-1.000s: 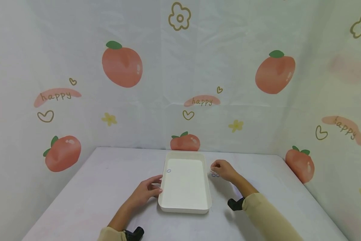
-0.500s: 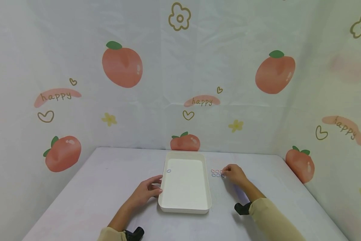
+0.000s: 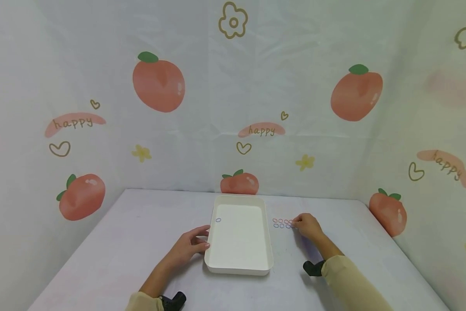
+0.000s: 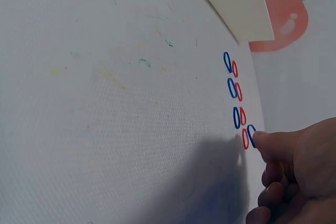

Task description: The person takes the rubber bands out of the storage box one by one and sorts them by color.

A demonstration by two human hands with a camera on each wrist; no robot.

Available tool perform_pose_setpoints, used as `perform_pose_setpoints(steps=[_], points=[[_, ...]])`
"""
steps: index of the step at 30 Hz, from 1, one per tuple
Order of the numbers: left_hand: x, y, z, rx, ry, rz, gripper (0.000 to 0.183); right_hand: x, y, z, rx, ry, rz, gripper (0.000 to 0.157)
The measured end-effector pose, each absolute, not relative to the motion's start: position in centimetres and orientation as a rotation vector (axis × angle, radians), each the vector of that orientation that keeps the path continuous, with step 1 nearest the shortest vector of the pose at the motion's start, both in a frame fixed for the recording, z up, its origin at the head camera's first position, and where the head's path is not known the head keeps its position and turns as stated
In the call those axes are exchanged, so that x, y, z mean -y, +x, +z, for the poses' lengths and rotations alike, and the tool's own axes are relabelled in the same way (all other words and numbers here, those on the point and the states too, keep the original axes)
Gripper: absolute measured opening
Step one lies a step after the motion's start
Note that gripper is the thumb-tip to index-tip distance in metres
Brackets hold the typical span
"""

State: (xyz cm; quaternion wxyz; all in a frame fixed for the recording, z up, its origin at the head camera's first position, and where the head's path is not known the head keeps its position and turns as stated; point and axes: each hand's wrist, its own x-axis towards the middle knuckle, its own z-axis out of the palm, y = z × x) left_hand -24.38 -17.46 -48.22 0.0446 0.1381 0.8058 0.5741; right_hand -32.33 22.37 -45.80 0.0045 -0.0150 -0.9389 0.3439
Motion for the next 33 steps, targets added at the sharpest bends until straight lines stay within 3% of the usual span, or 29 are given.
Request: perform_pose_setpoints(steps=[33], points=[[17.7,-24.4,-48.4,-2.481,0.463,1.737,0.058,-22.5,-33.3,-46.3,2.916,-0.151,1.096,0.009]])
